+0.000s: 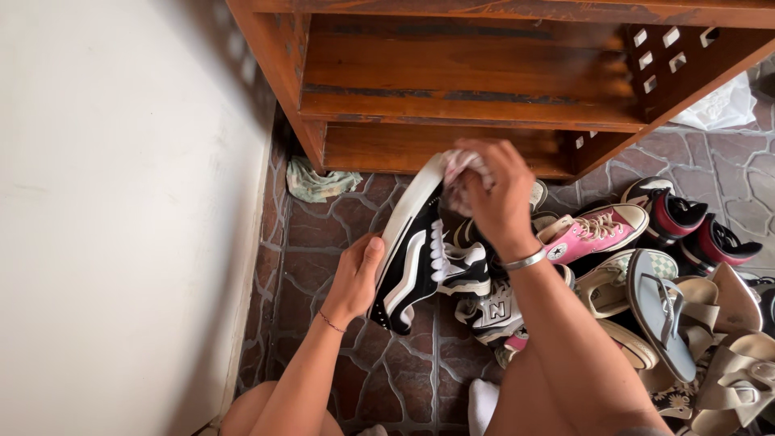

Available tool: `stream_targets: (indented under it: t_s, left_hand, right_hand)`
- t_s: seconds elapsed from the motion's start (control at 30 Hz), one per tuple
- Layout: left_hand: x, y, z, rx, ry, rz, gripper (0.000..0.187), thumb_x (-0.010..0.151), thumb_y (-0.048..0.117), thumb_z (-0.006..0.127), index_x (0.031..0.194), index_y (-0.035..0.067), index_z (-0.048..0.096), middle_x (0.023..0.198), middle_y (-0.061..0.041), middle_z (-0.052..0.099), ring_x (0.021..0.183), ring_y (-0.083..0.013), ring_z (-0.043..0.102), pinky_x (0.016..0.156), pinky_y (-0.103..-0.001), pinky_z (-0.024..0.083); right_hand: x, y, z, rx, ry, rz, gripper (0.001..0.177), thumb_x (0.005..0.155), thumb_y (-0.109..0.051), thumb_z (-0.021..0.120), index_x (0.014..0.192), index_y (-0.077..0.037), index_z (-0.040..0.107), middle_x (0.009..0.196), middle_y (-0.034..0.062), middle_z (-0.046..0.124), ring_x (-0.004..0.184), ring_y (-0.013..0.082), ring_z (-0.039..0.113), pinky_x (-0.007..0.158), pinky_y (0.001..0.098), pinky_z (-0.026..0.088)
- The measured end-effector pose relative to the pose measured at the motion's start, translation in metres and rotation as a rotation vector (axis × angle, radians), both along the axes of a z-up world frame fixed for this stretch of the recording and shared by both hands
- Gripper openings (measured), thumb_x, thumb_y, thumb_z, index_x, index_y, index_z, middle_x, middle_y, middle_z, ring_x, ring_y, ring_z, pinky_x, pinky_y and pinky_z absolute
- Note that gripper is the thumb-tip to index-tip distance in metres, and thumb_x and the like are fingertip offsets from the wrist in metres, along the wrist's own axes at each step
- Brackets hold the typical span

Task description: The person sits on the floor and wipes a pair of black and white sneakers with a cloth. They clean the exterior and interior of the shoes, then place them on a wooden shoe rack. The person then picks up a pair of white and black sneakers and wipes them with the cloth.

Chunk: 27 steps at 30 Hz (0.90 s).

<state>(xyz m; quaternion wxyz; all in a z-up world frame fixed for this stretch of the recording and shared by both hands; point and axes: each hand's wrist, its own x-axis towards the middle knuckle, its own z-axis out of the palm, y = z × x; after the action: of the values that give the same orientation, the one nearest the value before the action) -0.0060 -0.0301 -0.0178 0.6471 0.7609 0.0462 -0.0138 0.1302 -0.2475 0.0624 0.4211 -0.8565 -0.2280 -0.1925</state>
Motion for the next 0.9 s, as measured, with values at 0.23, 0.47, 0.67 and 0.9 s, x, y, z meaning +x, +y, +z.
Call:
stream_targets:
  t_s: [0.23, 0.47, 0.67, 0.9]
  left_hand:
    - [-0.009, 0.012, 0.001, -0.652, 0.324, -0.1, 0.068, 0.104, 0.056, 0.034, 0.13, 0.001, 0.065, 0.116, -0.012, 0.072, 0.102, -0.0179, 0.068, 0.091, -0.032, 0.055]
    - [-0.008, 0.009, 0.005, -1.017, 0.25, -0.068, 0.06, 0.111, 0.046, 0.038, 0.144, -0.001, 0.054, 0.128, -0.011, 0.067, 0.115, -0.0189, 0.061, 0.102, -0.034, 0.048]
    - [-0.006, 0.01, -0.02, -0.202, -0.428, -0.187, 0.047, 0.111, 0.038, 0.04, 0.137, 0.002, 0.055, 0.128, -0.01, 0.066, 0.117, -0.0175, 0.063, 0.104, -0.032, 0.051]
    - [0.006, 0.005, -0.087, 0.046, -0.604, -0.231, 0.041, 0.112, 0.032, 0.035, 0.123, 0.004, 0.063, 0.121, -0.008, 0.07, 0.112, -0.0152, 0.07, 0.1, -0.028, 0.058]
  right_hand:
    - [0.01, -0.017, -0.005, 0.501, 0.27, 0.17, 0.047, 0.093, 0.008, 0.054, 0.138, -0.002, 0.062, 0.135, 0.0075, 0.065, 0.106, 0.0147, 0.067, 0.089, 0.0272, 0.056]
    - [-0.003, -0.004, -0.013, 0.548, 0.412, 0.404, 0.045, 0.101, 0.012, 0.049, 0.144, 0.001, 0.059, 0.134, 0.0101, 0.066, 0.12, 0.0149, 0.063, 0.105, 0.0262, 0.05]
    - [-0.011, 0.003, -0.018, 0.99, 0.73, 0.494, 0.044, 0.107, 0.004, 0.045, 0.15, 0.0, 0.05, 0.135, 0.0109, 0.066, 0.114, 0.0155, 0.066, 0.091, 0.0296, 0.056]
    - [-0.015, 0.013, 0.0, 1.253, 0.851, 0.335, 0.039, 0.106, -0.011, 0.039, 0.144, -0.006, 0.048, 0.129, 0.0109, 0.066, 0.101, 0.0165, 0.072, 0.076, 0.0289, 0.063]
